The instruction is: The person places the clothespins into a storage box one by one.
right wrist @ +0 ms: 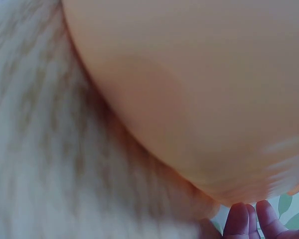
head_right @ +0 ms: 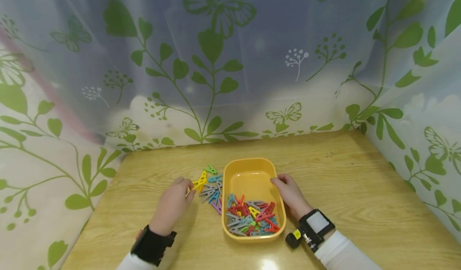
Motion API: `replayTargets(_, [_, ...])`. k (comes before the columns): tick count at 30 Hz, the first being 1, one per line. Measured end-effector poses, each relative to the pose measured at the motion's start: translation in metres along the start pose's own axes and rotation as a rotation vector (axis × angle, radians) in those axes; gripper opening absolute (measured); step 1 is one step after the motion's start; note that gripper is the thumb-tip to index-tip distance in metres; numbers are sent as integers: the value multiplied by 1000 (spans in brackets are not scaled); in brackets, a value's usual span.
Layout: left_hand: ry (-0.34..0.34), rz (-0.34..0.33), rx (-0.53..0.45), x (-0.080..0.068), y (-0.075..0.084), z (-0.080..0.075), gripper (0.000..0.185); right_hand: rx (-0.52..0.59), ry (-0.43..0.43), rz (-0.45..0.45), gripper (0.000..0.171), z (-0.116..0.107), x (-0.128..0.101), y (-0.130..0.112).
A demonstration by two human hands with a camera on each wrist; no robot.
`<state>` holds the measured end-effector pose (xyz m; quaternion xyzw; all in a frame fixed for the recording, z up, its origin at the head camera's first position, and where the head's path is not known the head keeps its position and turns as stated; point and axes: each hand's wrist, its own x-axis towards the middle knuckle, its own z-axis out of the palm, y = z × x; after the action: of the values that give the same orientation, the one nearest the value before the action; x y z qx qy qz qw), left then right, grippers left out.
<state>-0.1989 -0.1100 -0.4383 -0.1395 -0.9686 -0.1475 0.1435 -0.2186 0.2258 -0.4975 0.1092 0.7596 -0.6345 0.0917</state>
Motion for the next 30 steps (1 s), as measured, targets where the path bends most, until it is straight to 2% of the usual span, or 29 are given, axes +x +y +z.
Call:
replayTargets(7, [1, 83, -50, 5, 31, -8, 12, -24, 1, 3, 59, 0, 0, -1])
replayTargets(18, [-77, 213, -31, 6, 76, -6, 11, -28, 2, 11, 59, -1, 0, -1])
replayTargets(23, [-131, 273, -17, 5, 92, 0, 9, -29, 0, 15, 60, -1, 0, -1])
replayTargets(30, [-188, 297, 1, 3, 102, 9, 9, -19, -8, 18, 60, 0, -2, -3])
